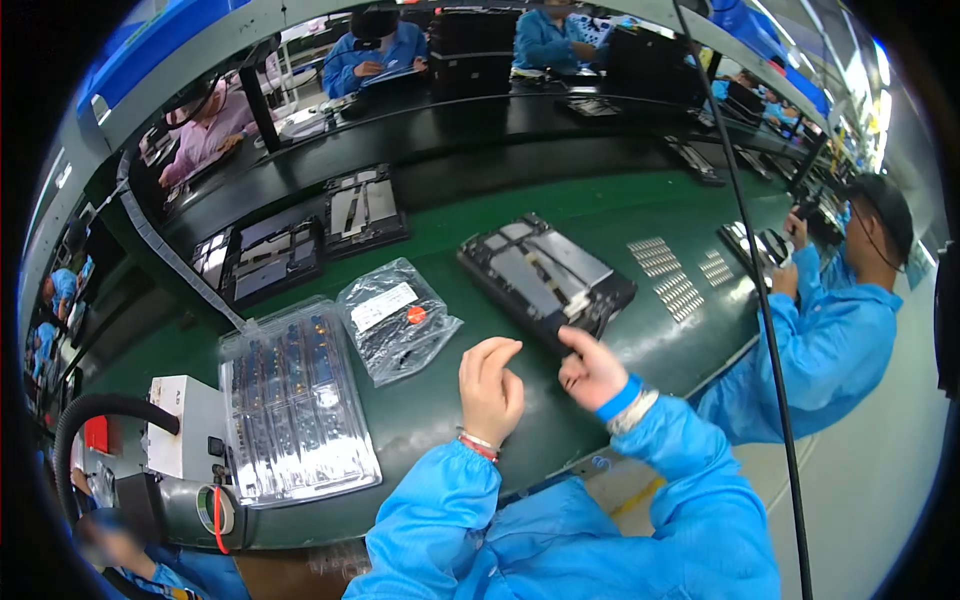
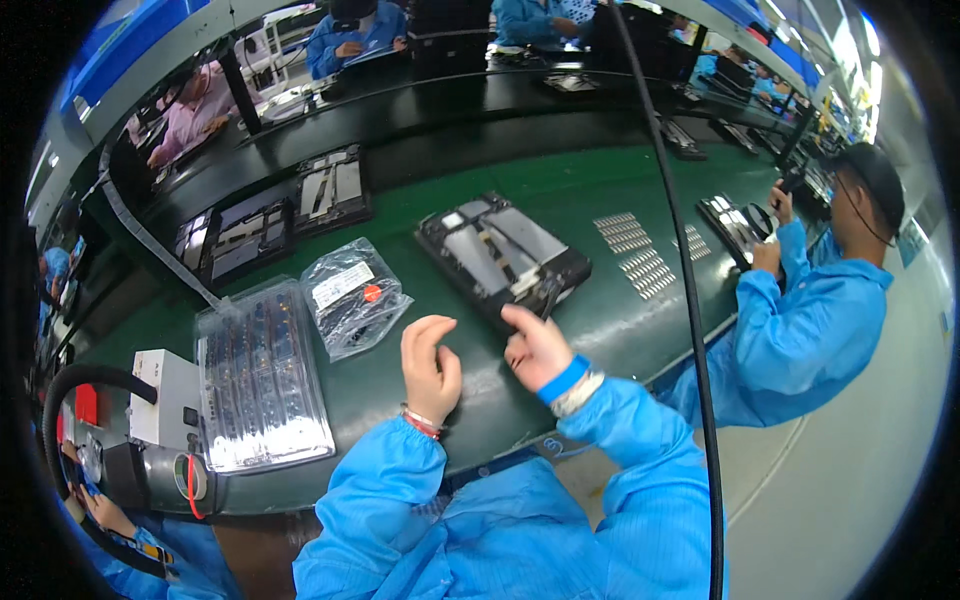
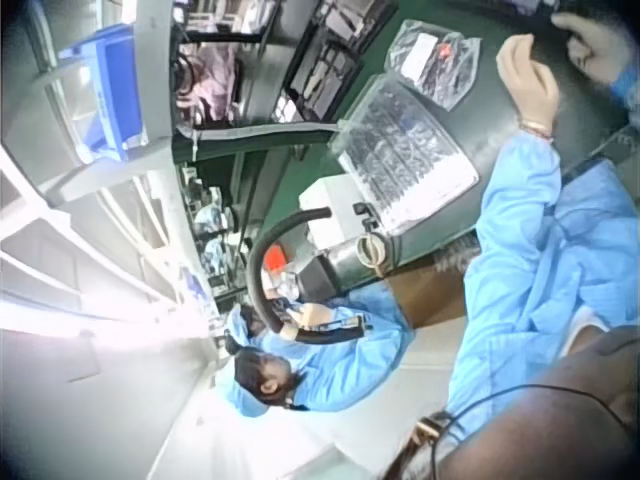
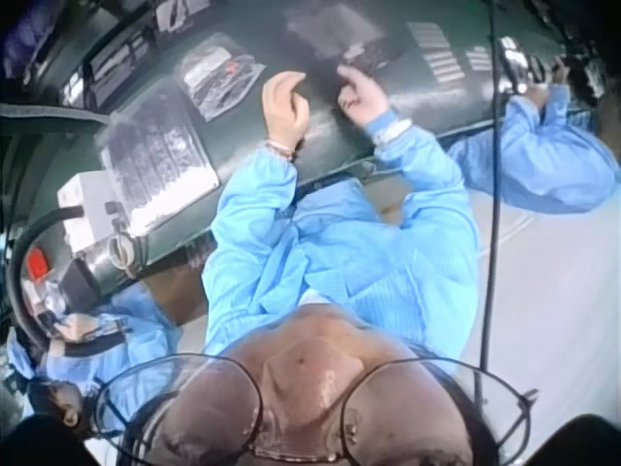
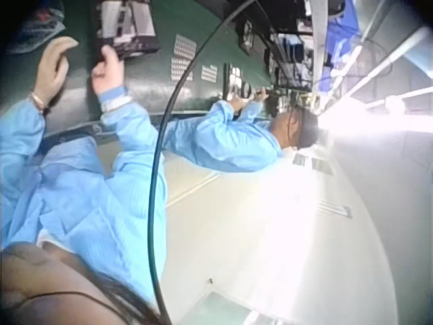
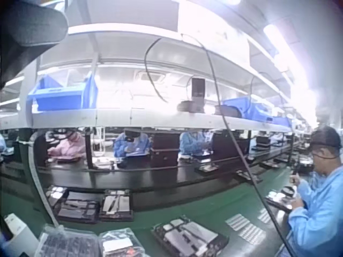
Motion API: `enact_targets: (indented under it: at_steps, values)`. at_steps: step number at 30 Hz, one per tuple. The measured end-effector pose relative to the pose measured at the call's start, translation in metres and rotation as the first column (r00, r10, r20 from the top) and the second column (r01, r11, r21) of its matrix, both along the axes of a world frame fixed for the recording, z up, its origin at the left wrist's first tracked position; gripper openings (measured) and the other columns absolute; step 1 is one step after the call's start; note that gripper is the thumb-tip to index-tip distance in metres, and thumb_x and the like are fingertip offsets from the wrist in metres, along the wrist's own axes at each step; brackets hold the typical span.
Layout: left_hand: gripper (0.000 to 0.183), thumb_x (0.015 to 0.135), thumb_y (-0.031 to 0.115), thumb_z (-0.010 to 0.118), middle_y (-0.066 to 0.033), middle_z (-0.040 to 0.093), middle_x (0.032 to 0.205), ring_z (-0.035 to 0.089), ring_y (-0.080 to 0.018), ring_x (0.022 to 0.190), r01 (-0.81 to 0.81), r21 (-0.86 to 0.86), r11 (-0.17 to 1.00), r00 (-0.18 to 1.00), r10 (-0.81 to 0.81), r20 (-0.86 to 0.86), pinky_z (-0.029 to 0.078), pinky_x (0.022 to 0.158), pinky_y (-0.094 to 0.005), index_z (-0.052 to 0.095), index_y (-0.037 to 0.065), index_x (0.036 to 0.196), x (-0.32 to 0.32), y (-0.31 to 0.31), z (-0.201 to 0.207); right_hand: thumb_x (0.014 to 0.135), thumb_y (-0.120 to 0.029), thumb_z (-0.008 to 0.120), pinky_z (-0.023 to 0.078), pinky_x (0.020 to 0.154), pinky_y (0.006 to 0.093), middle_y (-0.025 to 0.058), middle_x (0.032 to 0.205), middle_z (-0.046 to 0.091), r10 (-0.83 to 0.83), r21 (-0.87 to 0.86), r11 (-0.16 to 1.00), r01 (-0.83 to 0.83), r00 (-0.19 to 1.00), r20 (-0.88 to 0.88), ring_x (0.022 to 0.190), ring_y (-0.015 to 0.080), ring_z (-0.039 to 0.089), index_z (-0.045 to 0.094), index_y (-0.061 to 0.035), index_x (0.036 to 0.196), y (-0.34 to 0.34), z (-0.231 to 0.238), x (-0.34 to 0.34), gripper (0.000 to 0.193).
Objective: The person assembles electronic components on a workstation, using a black tool to manipulate parts on a circuit board. They handle a large black panel, placing it onto the assembly and adjusting it with their hands. The person also picks up small components from a plastic tray and inserts them into the device.
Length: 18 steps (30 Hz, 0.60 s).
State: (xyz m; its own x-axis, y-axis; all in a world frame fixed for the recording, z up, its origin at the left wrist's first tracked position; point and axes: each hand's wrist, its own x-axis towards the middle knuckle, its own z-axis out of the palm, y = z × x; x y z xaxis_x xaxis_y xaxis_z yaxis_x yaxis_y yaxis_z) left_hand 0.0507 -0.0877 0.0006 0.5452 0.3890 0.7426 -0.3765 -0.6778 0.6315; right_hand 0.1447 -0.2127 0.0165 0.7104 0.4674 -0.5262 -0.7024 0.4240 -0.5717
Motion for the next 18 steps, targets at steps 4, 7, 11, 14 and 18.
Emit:
enact_targets:
  at_steps: [4, 7, 11, 14, 18]
  values:
    - [0.031, 0.065, -0.007, 0.043, -0.0156, 0.053, 0.096, 0.052, -0.0293, 0.091, 0.078, -0.227, 0.971, 0.997, -0.079, 0.004, 0.039, 0.082, -0.0344, 0.055, -0.001, 0.093, -0.046, -0.025, 0.023, 0.082, -0.011, 0.059, 0.025, 0.039, 0.0217, -0.0048, 0.052, 0.036, -0.088, 0.000, 0.996, 0.088, 0.993, 0.083, 0.040, 0.0069, 0.031, 0.049, -0.0140, 0.074, -0.009, 0.000, -0.082, 0.013]
    - [0.029, 0.067, -0.006, 0.044, -0.0160, 0.054, 0.095, 0.052, -0.0298, 0.090, 0.145, -0.279, 0.949, 0.980, -0.176, -0.090, 0.040, 0.082, -0.0352, 0.055, 0.000, 0.092, -0.080, -0.040, 0.019, 0.087, -0.013, 0.051, 0.026, 0.043, 0.0203, -0.0072, 0.058, 0.036, 0.064, 0.051, 0.996, -0.068, 0.995, 0.081, 0.045, 0.0039, 0.031, 0.048, -0.0139, 0.083, -0.020, -0.019, -0.125, 0.005]
    - [0.027, 0.068, -0.006, 0.045, -0.0162, 0.054, 0.094, 0.053, -0.0298, 0.088, 0.158, -0.348, 0.924, 0.973, -0.206, -0.107, 0.042, 0.080, -0.0352, 0.056, -0.001, 0.091, -0.114, -0.043, 0.014, 0.087, -0.009, 0.048, 0.025, 0.043, 0.0189, 0.0015, 0.095, 0.058, 0.502, 0.048, 0.863, -0.502, 0.865, 0.023, 0.046, 0.0028, 0.030, 0.050, -0.0048, 0.108, -0.041, -0.005, -0.132, 0.022]
    - [0.022, 0.068, -0.007, 0.043, -0.0147, 0.056, 0.092, 0.053, -0.0261, 0.087, 0.092, -0.363, 0.927, 0.976, -0.157, -0.152, 0.041, 0.079, -0.0320, 0.058, 0.000, 0.083, -0.132, -0.040, 0.005, 0.083, -0.006, 0.048, 0.026, 0.041, 0.0181, 0.0076, 0.111, 0.054, 0.502, -0.080, 0.863, -0.499, 0.831, 0.238, 0.048, 0.0013, 0.032, 0.046, -0.0033, 0.117, -0.063, 0.020, -0.116, 0.034]
    - [0.011, 0.063, 0.001, 0.055, -0.0074, 0.058, 0.093, 0.054, -0.0271, 0.086, 0.273, -0.048, 0.961, 0.937, -0.277, -0.212, 0.042, 0.077, -0.0368, 0.057, 0.007, 0.072, -0.105, -0.054, 0.003, 0.079, -0.001, 0.049, 0.043, 0.080, 0.0276, 0.0081, 0.095, 0.059, 0.410, -0.448, 0.885, 0.126, 0.244, 0.879, 0.090, 0.0177, 0.055, 0.056, 0.0002, 0.101, -0.043, 0.047, -0.034, 0.023]
